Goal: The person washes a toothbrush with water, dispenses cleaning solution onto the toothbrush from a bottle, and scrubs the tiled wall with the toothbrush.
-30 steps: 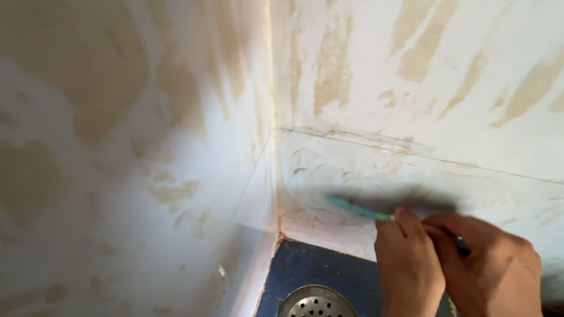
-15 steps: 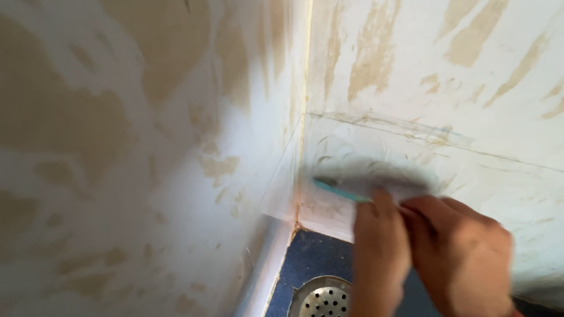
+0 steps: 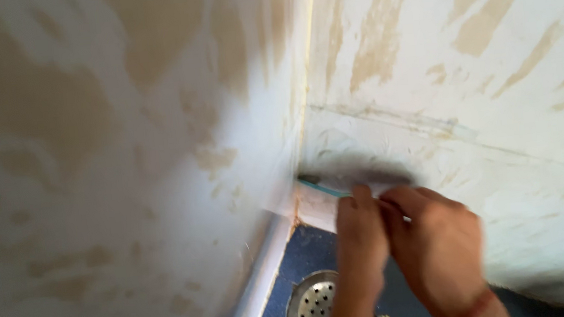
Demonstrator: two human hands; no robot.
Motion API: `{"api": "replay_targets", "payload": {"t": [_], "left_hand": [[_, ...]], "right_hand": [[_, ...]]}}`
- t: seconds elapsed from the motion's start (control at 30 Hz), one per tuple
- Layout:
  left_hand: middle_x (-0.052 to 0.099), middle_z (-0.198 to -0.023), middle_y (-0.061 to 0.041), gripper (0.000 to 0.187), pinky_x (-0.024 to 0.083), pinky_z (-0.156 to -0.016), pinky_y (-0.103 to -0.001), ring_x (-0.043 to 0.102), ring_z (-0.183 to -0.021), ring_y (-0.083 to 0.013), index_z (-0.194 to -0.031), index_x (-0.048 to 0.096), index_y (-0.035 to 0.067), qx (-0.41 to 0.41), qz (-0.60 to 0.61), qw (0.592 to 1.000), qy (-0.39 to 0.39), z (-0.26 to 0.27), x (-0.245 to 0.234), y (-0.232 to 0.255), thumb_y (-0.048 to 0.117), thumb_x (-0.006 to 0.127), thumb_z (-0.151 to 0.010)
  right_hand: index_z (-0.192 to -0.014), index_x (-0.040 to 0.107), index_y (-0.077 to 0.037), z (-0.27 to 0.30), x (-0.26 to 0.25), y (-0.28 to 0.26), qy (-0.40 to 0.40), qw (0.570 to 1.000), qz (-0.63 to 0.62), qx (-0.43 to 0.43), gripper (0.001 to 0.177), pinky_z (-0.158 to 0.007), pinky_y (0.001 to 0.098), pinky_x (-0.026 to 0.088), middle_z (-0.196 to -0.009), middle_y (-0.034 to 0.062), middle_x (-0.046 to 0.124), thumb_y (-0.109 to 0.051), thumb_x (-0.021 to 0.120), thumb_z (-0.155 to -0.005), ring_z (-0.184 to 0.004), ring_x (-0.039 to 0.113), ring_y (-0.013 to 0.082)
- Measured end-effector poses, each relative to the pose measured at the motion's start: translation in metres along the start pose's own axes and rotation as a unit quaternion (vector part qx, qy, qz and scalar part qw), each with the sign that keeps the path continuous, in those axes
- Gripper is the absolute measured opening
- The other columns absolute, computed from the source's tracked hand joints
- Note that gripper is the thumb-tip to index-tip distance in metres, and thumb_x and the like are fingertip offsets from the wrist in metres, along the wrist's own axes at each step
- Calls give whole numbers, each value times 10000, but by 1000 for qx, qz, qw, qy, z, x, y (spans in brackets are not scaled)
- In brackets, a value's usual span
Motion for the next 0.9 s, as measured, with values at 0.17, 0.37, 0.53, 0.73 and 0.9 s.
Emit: {"api": "replay_targets", "payload": {"t": [0.17, 0.37, 0.53, 0.73, 0.9], "left_hand": [[405, -687, -56, 385, 248, -511, -393, 290, -552, -201, -905, 489, 35, -130, 81, 985, -82, -19, 3, -40, 378, 388, -1048], [562, -688, -2, 347, 380, -481, -270, 477, -529, -77, -843, 582, 127, -72, 24, 996, -47, -3, 12, -30, 383, 423, -1014], [404, -587, -32, 388, 215, -430, -378, 302, -461, -181, -753, 484, 72, -92, 97, 990, -35, -28, -11, -37, 363, 440, -1006], [484, -584, -26, 403, 318, -462, -344, 406, -483, -144, -749, 569, 81, -134, 21, 988, -72, -6, 8, -33, 342, 403, -1008], [382, -598, -25, 368, 233, -404, -318, 286, -459, -139, -797, 482, 22, -73, 105, 990, -54, -27, -22, -33, 329, 457, -999]], "right_hand": [[-788, 787, -152, 4, 23, 17, -105, 989, 80, 65, 130, -640, 469, 562, -756, 123, 747, -242, 713, -845, -676, 703, 380], [-832, 792, -161, 9, 8, 18, -67, 992, 49, 100, 129, -626, 456, 573, -742, 130, 746, -266, 719, -854, -645, 717, 370], [-793, 787, -148, 9, 49, 20, -115, 989, 66, 67, 137, -623, 449, 584, -750, 121, 750, -257, 724, -848, -665, 715, 358], [-796, 780, -140, 13, 24, 28, -76, 994, 31, 73, 120, -584, 447, 573, -725, 121, 751, -214, 692, -832, -606, 715, 356], [-770, 754, -111, 12, 54, 16, -109, 993, 25, 30, 132, -628, 448, 571, -719, 111, 746, -198, 698, -851, -658, 714, 348]]}}
Point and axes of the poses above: each hand's wrist, its own z-axis away from the middle knuckle, its own x-axis out of the palm, y = z × x, the point moved 4 cm from there along -z, towards the middle knuckle
